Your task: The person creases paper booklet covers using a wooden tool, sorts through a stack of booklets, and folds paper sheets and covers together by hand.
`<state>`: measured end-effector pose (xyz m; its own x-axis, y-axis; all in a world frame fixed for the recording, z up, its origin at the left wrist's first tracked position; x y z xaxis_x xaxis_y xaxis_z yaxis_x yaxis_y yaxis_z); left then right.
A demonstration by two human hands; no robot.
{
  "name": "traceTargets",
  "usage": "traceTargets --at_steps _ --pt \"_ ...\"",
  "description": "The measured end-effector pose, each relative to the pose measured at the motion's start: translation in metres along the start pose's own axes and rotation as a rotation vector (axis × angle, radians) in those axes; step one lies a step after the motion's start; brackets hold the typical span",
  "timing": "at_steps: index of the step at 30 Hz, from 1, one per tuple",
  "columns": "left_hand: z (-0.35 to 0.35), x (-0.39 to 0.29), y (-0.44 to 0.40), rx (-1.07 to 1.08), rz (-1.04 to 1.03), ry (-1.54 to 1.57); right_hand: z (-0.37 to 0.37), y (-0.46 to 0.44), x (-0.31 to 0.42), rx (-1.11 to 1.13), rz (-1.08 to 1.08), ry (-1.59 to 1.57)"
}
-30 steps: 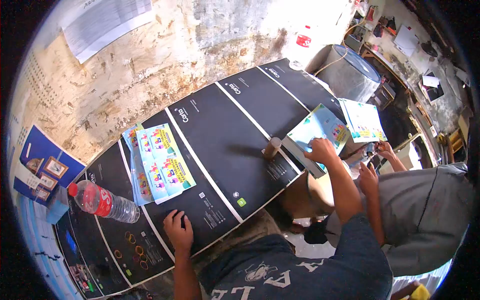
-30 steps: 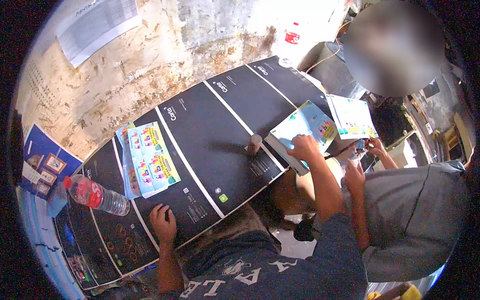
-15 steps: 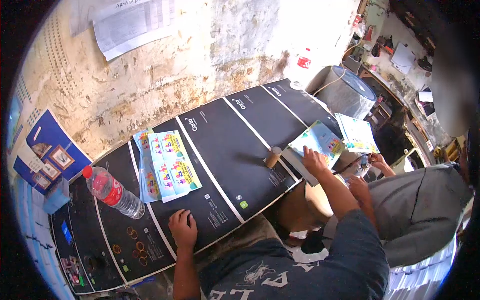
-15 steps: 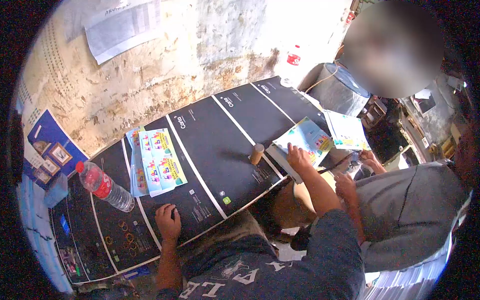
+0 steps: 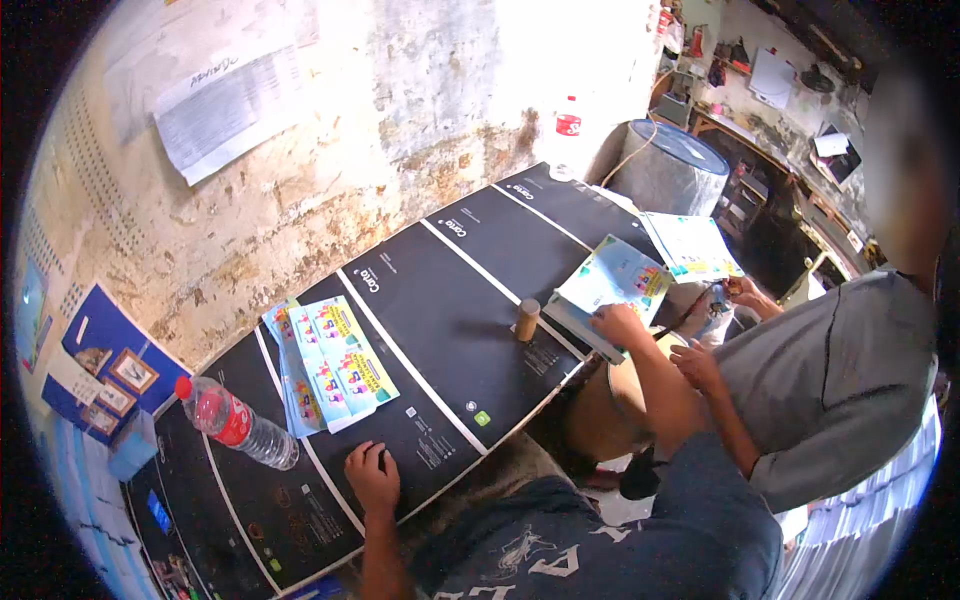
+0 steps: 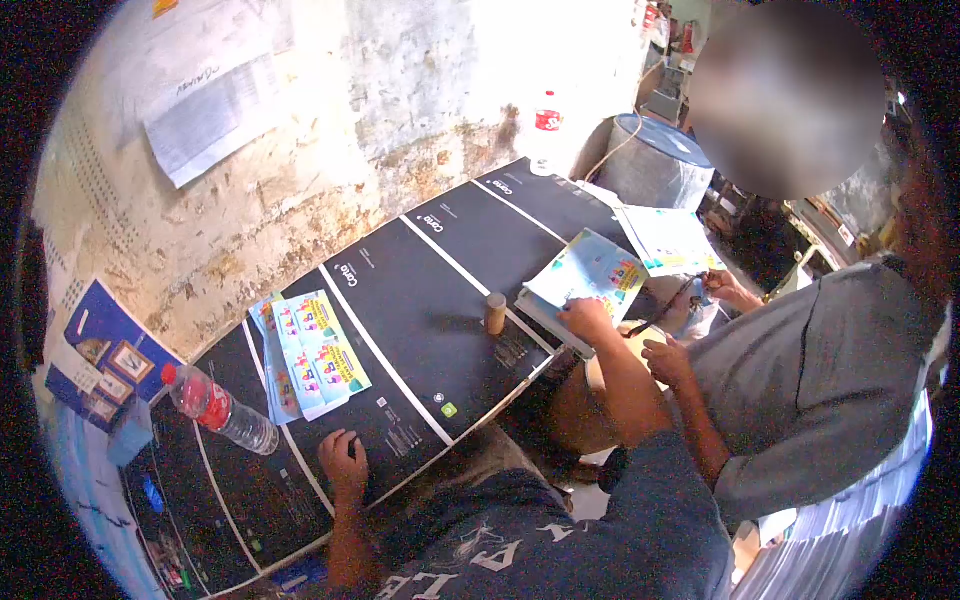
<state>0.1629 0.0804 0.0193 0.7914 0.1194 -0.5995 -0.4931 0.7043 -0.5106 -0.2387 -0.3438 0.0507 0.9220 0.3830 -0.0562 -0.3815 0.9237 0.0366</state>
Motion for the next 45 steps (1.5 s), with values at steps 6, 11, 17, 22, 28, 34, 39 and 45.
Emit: traceTargets --at_steps 6,11,17,22,28,34,39,45 --pt "-0.001 -0.002 -0.001 0.034 0.058 -0.011 0.027 -0.001 -0.018 -0.059 -0.044 -0.017" --pt "0.003 0.000 0.001 0.018 0.018 -0.008 0.040 0.003 -0.023 0.045 0.013 -0.194" --pt "0.004 -0.010 -0.016 0.062 0.148 0.098 0.223 0.114 0.034 -0.620 0.015 0.020" --pt "0.026 -0.127 -0.043 0.024 -0.006 0.211 0.302 0.225 0.074 -0.706 0.335 -0.960" --pt "0.040 -0.230 0.005 -0.176 -0.541 -0.084 0.188 0.166 0.108 -0.153 0.097 -1.405" --pt "-0.038 -0.095 0.078 0.142 -0.630 -0.558 -0.018 0.124 0.190 0.394 0.030 -1.250" --pt "-0.063 -0.053 0.102 0.419 -0.405 -0.322 -0.047 0.104 0.210 0.032 0.267 -0.668" --pt "-0.049 -0.083 0.092 0.518 -0.292 -0.085 -0.073 0.089 0.227 0.199 0.286 -0.528"
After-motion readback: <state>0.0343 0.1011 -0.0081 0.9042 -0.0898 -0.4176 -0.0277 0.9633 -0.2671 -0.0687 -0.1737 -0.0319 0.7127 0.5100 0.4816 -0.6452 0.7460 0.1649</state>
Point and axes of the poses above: each hand's wrist, its own y-axis away from the middle knuckle, its own z-axis out of the back of the hand, x = y × z, the point moved 10 cm from there along -y, towards the middle knuckle, and after that the axes turned 13 degrees about y, right-handed, at the moved point
